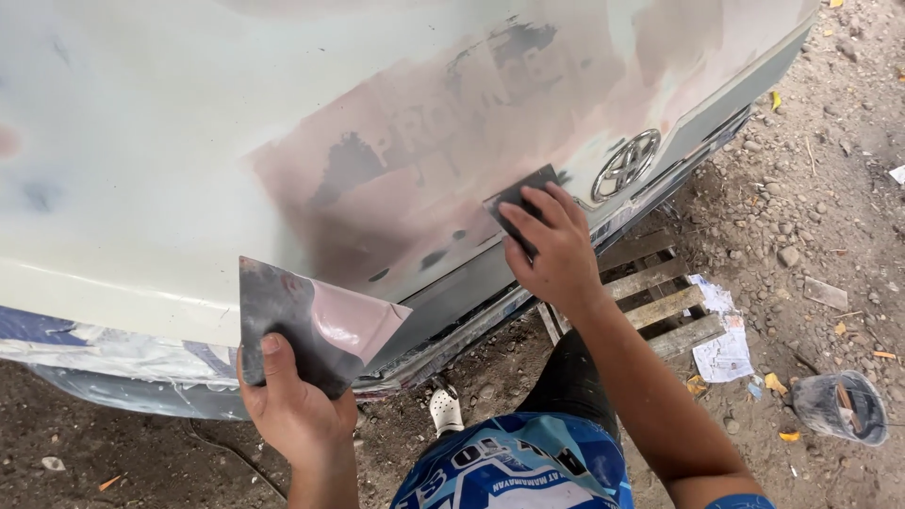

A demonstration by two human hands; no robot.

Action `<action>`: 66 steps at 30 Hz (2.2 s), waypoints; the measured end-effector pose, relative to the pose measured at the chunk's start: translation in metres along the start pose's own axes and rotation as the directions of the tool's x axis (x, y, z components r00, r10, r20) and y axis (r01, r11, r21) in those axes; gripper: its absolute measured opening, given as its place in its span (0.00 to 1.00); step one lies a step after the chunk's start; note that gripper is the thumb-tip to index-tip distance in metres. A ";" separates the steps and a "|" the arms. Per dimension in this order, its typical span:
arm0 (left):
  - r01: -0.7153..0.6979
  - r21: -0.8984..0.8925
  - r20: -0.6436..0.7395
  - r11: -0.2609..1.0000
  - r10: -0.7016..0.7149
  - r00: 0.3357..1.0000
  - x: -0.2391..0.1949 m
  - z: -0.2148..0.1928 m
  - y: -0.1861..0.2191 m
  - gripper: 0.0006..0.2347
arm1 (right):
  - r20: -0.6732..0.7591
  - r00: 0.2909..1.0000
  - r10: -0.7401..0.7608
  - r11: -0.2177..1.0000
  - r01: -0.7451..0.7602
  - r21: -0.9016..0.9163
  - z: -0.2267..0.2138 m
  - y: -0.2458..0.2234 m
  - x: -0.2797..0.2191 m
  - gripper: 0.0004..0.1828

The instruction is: The person sands the front hood of a white car using a sanding block and sandpaper. They work on the area around the Toyota emblem and the lower section of the hood, smoothing the surface in preparation for further bodywork.

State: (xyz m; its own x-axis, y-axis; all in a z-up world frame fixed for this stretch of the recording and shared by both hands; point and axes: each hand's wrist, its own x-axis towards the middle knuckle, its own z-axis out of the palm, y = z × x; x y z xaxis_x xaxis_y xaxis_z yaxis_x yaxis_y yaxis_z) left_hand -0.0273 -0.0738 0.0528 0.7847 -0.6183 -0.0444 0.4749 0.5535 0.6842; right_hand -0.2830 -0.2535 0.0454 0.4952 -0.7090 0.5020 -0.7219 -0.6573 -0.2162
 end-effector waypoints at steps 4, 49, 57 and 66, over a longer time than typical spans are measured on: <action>0.022 0.024 -0.020 0.999 -0.021 1.000 -0.001 0.001 0.000 0.15 | 0.011 1.000 -0.018 1.000 0.018 0.000 0.001 0.000 0.005 0.22; 0.279 0.086 -0.051 0.957 -0.275 0.960 -0.033 0.058 -0.069 0.15 | 0.033 0.999 -0.015 1.000 0.014 0.027 -0.013 0.119 -0.020 0.21; 0.278 0.125 -0.048 0.952 -0.274 0.960 -0.038 0.066 -0.081 0.15 | -0.052 0.997 -0.055 0.998 0.057 0.031 -0.024 0.157 0.023 0.22; 0.254 0.104 -0.028 0.962 -0.253 0.967 -0.035 0.064 -0.081 0.16 | -0.006 0.999 -0.040 0.999 0.039 -0.010 -0.033 0.133 0.003 0.23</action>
State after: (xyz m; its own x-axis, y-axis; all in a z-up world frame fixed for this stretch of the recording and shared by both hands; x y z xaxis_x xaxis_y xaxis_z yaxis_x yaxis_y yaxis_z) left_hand -0.1186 -0.1324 0.0455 0.6502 -0.7220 -0.2365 0.6148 0.3171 0.7221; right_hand -0.3933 -0.3345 0.0455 0.5207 -0.6811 0.5148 -0.7066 -0.6822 -0.1879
